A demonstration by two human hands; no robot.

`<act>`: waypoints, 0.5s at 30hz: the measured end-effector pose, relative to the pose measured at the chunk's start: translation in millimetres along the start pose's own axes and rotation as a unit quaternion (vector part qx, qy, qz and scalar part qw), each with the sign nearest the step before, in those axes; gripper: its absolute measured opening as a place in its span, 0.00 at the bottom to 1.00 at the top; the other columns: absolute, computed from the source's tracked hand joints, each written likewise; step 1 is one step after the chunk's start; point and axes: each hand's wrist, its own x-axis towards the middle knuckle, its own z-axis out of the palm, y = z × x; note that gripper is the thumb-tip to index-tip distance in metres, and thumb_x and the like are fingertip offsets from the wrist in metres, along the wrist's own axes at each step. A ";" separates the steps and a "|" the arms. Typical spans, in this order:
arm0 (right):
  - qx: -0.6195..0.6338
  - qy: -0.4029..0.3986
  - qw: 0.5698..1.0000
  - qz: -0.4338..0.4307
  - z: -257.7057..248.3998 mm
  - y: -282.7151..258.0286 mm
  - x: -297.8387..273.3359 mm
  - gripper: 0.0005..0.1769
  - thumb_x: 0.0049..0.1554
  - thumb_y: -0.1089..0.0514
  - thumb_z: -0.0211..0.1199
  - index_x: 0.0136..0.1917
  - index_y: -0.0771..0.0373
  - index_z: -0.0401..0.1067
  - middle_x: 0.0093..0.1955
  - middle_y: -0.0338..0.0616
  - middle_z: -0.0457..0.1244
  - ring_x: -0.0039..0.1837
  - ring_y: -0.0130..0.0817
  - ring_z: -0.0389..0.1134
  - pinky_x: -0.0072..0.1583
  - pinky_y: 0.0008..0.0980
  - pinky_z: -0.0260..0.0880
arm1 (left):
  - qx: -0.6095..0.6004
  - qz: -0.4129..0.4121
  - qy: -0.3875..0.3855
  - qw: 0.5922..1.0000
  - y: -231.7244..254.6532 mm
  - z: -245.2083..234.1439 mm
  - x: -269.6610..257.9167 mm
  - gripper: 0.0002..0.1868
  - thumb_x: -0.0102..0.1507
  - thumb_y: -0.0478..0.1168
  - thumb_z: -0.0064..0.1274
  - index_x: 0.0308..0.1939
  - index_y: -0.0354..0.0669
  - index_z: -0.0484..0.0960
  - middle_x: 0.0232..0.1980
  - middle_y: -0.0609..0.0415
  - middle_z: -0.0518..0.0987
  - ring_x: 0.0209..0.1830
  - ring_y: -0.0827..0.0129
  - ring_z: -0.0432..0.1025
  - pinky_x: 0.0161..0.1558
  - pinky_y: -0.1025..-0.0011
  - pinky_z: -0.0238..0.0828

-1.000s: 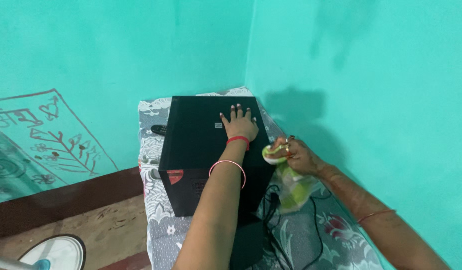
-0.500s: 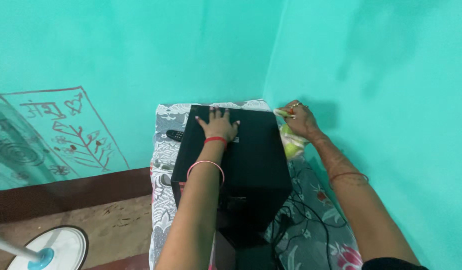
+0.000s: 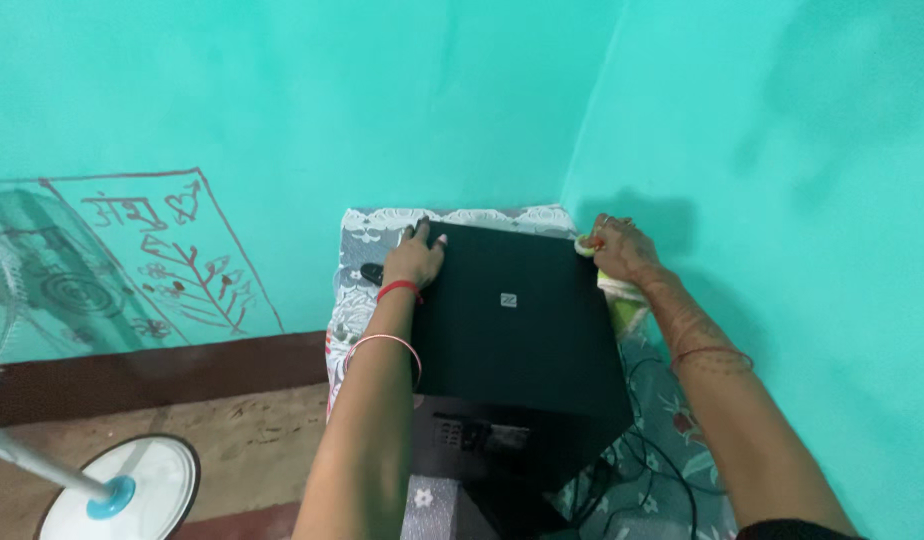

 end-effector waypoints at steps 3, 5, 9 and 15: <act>-0.003 -0.003 1.000 -0.008 -2.5 0.4 -2.6 0.11 0.58 0.57 0.59 0.54 0.59 0.70 0.56 0.50 0.69 0.63 0.48 0.68 0.64 0.47 0.68 | -0.047 0.002 0.026 0.999 -1.2 -0.9 -3.7 0.41 0.69 0.58 0.35 0.80 0.39 0.49 0.78 0.37 0.60 0.70 0.38 0.65 0.69 0.54 0.60; -0.028 -0.023 0.999 0.027 -0.6 -9.2 4.4 0.17 0.54 0.59 0.60 0.58 0.57 0.68 0.57 0.48 0.68 0.64 0.46 0.66 0.63 0.48 0.66 | -0.056 -0.022 0.010 0.998 2.6 -6.1 -7.9 0.40 0.71 0.59 0.31 0.79 0.35 0.51 0.77 0.36 0.62 0.70 0.38 0.65 0.70 0.53 0.60; -0.016 -0.024 1.000 0.006 -12.8 -27.7 1.1 0.14 0.58 0.56 0.59 0.57 0.61 0.70 0.57 0.49 0.69 0.66 0.47 0.66 0.66 0.47 0.65 | -0.100 -0.054 0.006 0.994 16.9 -22.6 -22.6 0.42 0.70 0.64 0.22 0.78 0.39 0.54 0.77 0.39 0.61 0.70 0.37 0.63 0.70 0.52 0.58; -0.024 -0.033 0.999 -0.027 -15.8 -54.5 8.2 0.14 0.61 0.53 0.57 0.58 0.61 0.70 0.57 0.50 0.68 0.65 0.47 0.66 0.67 0.46 0.63 | -0.131 -0.094 0.002 0.987 38.1 -46.8 -46.5 0.47 0.68 0.71 0.13 0.76 0.42 0.61 0.72 0.35 0.68 0.71 0.37 0.64 0.70 0.50 0.58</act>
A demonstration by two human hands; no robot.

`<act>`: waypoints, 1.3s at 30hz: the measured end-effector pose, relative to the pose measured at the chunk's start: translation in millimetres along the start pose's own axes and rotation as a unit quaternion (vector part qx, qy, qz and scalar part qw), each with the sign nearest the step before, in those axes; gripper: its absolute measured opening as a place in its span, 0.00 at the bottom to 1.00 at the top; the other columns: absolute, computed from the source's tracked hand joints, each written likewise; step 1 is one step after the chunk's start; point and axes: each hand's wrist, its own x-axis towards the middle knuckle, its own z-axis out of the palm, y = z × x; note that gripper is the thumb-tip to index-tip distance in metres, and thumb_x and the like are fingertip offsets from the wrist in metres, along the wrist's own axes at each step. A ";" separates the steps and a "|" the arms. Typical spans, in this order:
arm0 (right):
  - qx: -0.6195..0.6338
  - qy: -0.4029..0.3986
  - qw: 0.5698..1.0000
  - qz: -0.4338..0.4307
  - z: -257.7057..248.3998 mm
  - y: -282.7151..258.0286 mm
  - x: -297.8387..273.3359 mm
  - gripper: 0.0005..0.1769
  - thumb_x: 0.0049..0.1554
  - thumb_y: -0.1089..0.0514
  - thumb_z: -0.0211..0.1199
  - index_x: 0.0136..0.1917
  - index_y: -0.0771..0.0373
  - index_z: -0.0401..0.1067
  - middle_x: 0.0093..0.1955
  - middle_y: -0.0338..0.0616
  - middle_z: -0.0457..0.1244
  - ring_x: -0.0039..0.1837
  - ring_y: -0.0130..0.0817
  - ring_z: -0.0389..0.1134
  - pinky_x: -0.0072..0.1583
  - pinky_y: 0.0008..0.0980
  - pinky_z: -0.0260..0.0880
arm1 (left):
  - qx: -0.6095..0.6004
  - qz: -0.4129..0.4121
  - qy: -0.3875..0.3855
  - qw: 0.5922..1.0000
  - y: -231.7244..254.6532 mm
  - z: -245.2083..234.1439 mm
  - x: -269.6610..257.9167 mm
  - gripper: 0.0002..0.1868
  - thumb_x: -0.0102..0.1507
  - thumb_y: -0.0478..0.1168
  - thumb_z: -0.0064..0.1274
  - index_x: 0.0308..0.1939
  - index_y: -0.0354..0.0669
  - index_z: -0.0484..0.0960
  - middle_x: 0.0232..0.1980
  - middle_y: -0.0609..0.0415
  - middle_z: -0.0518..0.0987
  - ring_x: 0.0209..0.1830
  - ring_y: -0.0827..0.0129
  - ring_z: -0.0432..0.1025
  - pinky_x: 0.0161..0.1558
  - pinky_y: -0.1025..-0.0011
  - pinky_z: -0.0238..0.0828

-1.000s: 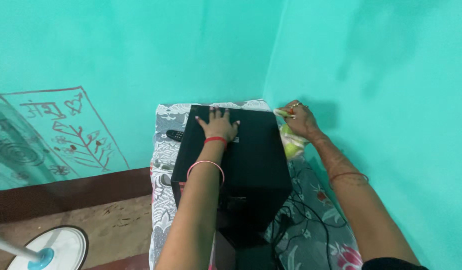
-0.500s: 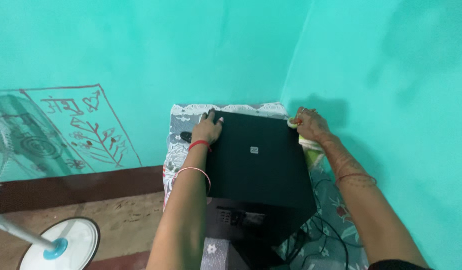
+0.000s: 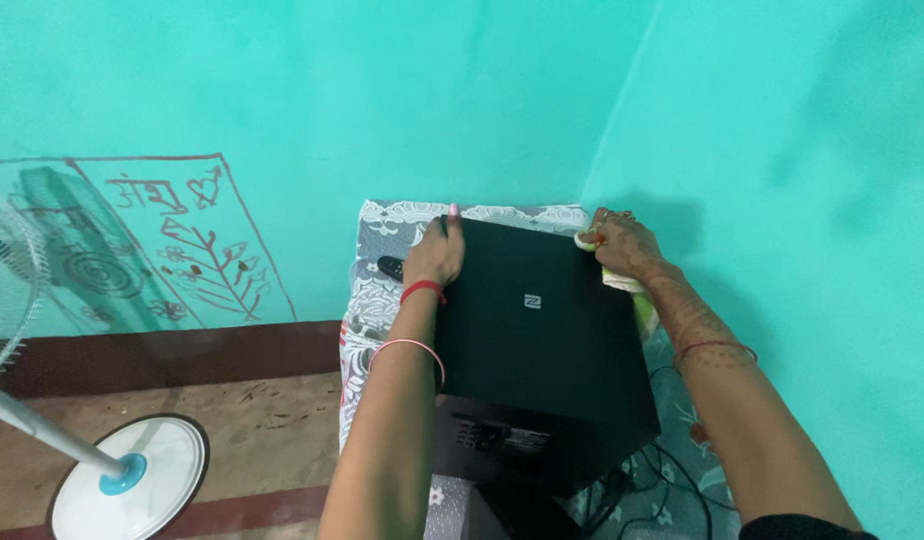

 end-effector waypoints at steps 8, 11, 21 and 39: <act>0.022 0.040 0.996 -0.076 20.7 -14.9 20.8 0.14 0.56 0.62 0.58 0.56 0.62 0.73 0.57 0.49 0.68 0.63 0.49 0.67 0.66 0.46 0.64 | 0.045 0.003 0.008 0.999 7.8 -2.6 -9.3 0.50 0.66 0.73 0.12 0.75 0.38 0.59 0.72 0.35 0.67 0.67 0.36 0.67 0.67 0.49 0.62; 0.043 0.033 0.992 -0.113 21.4 -36.8 26.9 0.15 0.53 0.65 0.57 0.53 0.59 0.76 0.56 0.50 0.68 0.62 0.50 0.67 0.65 0.46 0.65 | 0.038 -0.003 0.007 0.999 9.1 -6.5 -13.3 0.50 0.65 0.74 0.12 0.75 0.40 0.60 0.71 0.34 0.69 0.67 0.36 0.67 0.67 0.49 0.62; 0.023 -0.012 0.992 -0.121 32.1 -73.5 53.9 0.18 0.56 0.64 0.59 0.59 0.58 0.74 0.58 0.48 0.66 0.66 0.47 0.65 0.69 0.45 0.63 | -0.020 -0.016 0.003 1.000 9.8 -9.3 -12.4 0.51 0.65 0.75 0.13 0.75 0.44 0.63 0.66 0.29 0.72 0.69 0.34 0.66 0.69 0.48 0.59; 0.086 -0.026 0.978 -0.189 19.7 -141.8 58.9 0.22 0.60 0.61 0.52 0.60 0.41 0.80 0.61 0.42 0.64 0.66 0.46 0.64 0.69 0.43 0.61 | -0.052 -0.042 -0.008 0.998 7.2 -9.9 -5.6 0.55 0.61 0.79 0.07 0.76 0.50 0.65 0.66 0.31 0.73 0.71 0.38 0.65 0.70 0.50 0.59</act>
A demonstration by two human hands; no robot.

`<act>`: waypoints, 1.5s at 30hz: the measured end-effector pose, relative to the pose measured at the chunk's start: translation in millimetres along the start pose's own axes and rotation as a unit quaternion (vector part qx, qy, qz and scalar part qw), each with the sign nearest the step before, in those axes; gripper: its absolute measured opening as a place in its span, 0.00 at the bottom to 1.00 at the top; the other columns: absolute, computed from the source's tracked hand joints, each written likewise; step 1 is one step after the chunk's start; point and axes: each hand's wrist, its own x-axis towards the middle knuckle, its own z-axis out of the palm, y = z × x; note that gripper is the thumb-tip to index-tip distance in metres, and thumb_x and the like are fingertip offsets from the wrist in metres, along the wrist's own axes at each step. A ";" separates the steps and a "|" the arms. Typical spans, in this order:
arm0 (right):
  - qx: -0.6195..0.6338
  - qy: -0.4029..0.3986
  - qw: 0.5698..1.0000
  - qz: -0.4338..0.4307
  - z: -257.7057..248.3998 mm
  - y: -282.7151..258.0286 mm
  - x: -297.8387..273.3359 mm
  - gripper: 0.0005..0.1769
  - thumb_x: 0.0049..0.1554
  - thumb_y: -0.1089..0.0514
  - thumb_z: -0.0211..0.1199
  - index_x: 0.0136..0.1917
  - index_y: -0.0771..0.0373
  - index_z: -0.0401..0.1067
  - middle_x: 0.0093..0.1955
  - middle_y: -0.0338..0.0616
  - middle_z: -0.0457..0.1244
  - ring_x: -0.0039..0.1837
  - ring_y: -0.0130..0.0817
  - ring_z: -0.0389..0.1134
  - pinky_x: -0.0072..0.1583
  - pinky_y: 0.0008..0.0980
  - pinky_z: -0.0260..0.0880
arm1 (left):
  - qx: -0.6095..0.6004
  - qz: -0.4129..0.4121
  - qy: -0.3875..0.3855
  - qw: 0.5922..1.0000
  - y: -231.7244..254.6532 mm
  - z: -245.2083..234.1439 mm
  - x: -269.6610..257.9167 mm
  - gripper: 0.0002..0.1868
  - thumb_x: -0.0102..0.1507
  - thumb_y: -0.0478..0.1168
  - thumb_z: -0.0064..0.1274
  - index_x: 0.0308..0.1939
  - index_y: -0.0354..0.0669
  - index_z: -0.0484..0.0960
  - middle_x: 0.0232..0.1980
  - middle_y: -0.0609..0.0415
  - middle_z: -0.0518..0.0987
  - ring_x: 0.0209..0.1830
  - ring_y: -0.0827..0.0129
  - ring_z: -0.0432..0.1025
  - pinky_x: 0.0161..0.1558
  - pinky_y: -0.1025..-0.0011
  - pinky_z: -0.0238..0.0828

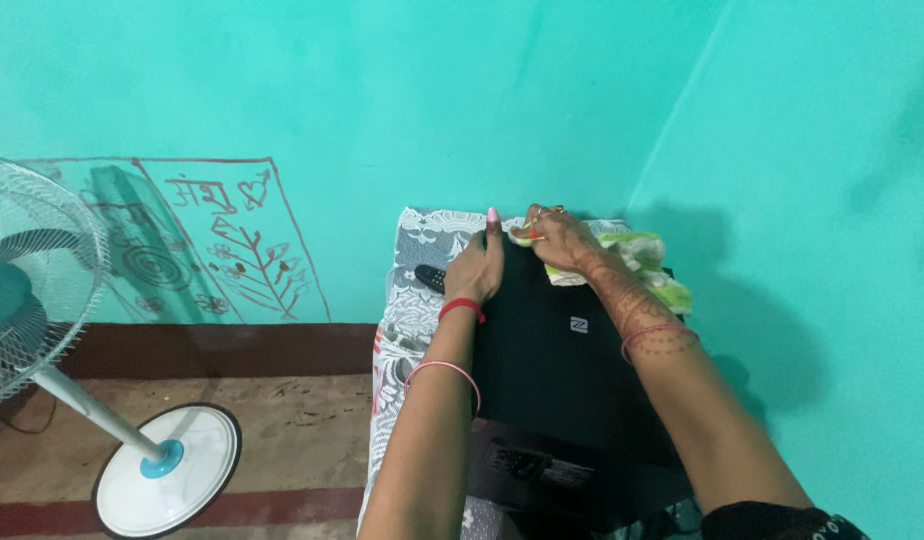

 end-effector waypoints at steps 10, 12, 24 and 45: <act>0.000 -0.025 1.000 -0.007 1.8 -10.5 5.8 0.27 0.50 0.60 0.55 0.62 0.48 0.78 0.68 0.43 0.60 0.67 0.47 0.61 0.71 0.43 0.59 | -0.002 0.034 0.018 0.999 -7.4 6.1 9.7 0.54 0.63 0.77 0.07 0.73 0.45 0.69 0.62 0.26 0.75 0.69 0.35 0.66 0.69 0.50 0.59; 0.007 -0.030 0.999 0.017 4.5 -10.3 8.6 0.22 0.51 0.59 0.56 0.58 0.53 0.79 0.70 0.41 0.59 0.69 0.46 0.60 0.72 0.43 0.59 | 0.006 0.039 0.019 0.999 -7.2 6.6 10.9 0.55 0.64 0.76 0.07 0.73 0.43 0.69 0.62 0.26 0.76 0.68 0.36 0.67 0.69 0.50 0.60; 0.516 0.058 0.853 -0.051 11.6 38.1 12.2 0.19 0.44 0.68 0.55 0.49 0.76 0.76 0.47 0.48 0.68 0.47 0.38 0.68 0.50 0.37 0.70 | -0.066 0.277 0.171 0.943 -6.1 7.9 -1.1 0.45 0.67 0.70 0.23 0.65 0.37 0.75 0.62 0.31 0.78 0.61 0.36 0.71 0.60 0.51 0.67; 0.556 0.157 0.812 0.086 -148.5 2.7 -120.2 0.19 0.67 0.53 0.56 0.62 0.72 0.70 0.54 0.46 0.68 0.53 0.33 0.70 0.56 0.33 0.72 | -0.231 0.213 0.061 0.947 77.5 -44.8 -53.3 0.27 0.63 0.52 0.62 0.53 0.34 0.75 0.40 0.44 0.83 0.34 0.63 0.78 0.39 0.64 0.78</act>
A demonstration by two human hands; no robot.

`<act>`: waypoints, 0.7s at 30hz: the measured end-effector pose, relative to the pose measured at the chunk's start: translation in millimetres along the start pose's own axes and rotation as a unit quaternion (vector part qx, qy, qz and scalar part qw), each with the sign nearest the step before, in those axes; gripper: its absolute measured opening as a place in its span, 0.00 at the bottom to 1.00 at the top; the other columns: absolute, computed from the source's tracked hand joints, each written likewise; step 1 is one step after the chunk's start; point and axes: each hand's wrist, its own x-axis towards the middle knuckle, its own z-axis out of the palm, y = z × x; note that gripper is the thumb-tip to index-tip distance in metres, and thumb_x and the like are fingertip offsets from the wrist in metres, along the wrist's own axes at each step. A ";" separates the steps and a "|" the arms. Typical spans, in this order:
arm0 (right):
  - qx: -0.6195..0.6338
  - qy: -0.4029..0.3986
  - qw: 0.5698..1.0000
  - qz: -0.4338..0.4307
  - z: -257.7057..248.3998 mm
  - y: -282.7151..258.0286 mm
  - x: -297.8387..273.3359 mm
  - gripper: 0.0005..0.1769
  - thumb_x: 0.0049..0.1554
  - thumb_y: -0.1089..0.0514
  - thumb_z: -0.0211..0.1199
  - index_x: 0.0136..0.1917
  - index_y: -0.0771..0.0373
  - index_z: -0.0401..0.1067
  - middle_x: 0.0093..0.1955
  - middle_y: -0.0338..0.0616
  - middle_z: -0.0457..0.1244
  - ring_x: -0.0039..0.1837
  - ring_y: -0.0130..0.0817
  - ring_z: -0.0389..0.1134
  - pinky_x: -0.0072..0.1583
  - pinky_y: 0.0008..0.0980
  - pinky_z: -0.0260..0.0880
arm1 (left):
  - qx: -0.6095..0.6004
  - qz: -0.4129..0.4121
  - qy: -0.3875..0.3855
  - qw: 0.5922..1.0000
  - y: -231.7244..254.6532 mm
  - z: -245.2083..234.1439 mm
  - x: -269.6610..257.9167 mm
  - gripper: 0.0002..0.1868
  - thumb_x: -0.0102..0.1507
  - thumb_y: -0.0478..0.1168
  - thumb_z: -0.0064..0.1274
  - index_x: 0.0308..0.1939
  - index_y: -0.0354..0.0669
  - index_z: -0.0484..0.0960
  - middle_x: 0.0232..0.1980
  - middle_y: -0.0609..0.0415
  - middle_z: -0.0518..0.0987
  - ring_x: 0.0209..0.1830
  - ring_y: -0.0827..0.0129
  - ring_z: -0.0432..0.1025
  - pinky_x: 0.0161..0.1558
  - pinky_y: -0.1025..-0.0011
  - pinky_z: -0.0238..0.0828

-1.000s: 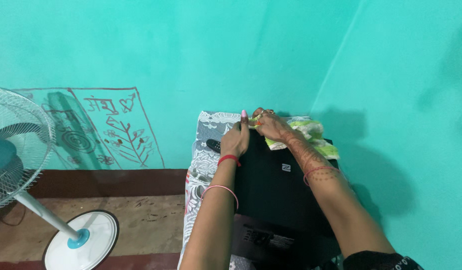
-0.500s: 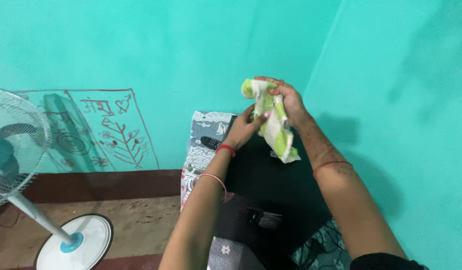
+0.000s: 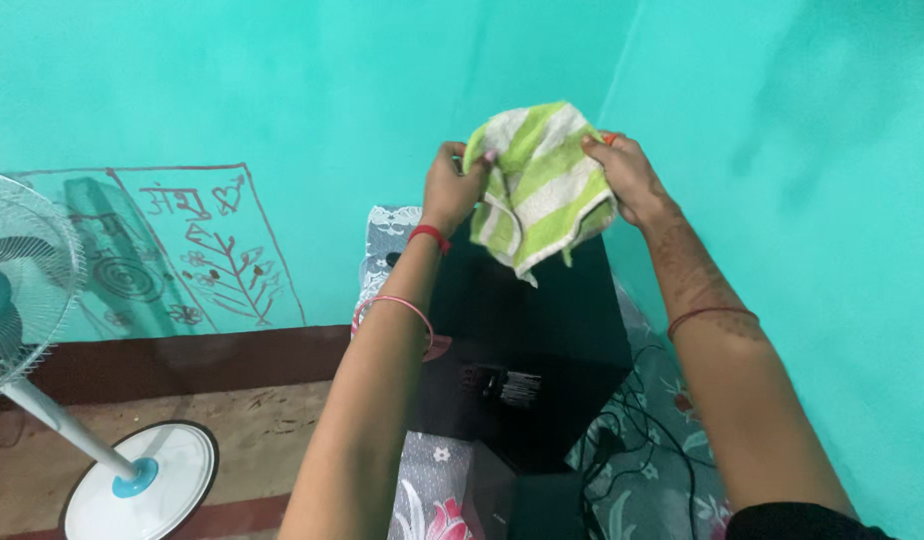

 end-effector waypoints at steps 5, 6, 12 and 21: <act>0.099 0.029 0.993 0.053 10.1 4.4 -11.9 0.17 0.67 0.51 0.57 0.59 0.68 0.69 0.52 0.47 0.69 0.52 0.35 0.72 0.57 0.37 0.75 | 0.139 0.307 -0.011 0.941 17.7 3.2 -32.0 0.47 0.51 0.49 0.76 0.67 0.36 0.67 0.67 0.34 0.71 0.70 0.38 0.59 0.70 0.50 0.55; 0.150 0.002 0.988 0.039 14.5 5.7 -14.0 0.17 0.66 0.51 0.57 0.59 0.67 0.69 0.53 0.47 0.69 0.54 0.35 0.73 0.59 0.38 0.75 | 0.150 0.346 -0.044 0.925 18.4 8.4 -37.0 0.49 0.51 0.48 0.77 0.69 0.37 0.67 0.72 0.34 0.68 0.75 0.35 0.53 0.73 0.49 0.49; 0.367 -0.046 0.929 0.016 26.5 24.7 -8.8 0.18 0.65 0.46 0.56 0.58 0.60 0.71 0.53 0.46 0.69 0.55 0.41 0.73 0.62 0.46 0.75 | -0.037 0.156 -0.181 0.970 -13.9 37.2 -51.2 0.60 0.46 0.46 0.76 0.76 0.41 0.57 0.68 0.41 0.73 0.69 0.53 0.71 0.67 0.61 0.67; -0.401 0.290 0.852 -0.172 17.4 6.0 -56.5 0.30 0.51 0.68 0.62 0.67 0.57 0.72 0.62 0.52 0.62 0.64 0.37 0.66 0.63 0.38 0.70 | 0.208 0.090 -0.203 0.953 5.4 15.2 -38.2 0.57 0.51 0.31 0.67 0.80 0.53 0.52 0.57 0.39 0.80 0.59 0.52 0.74 0.62 0.63 0.71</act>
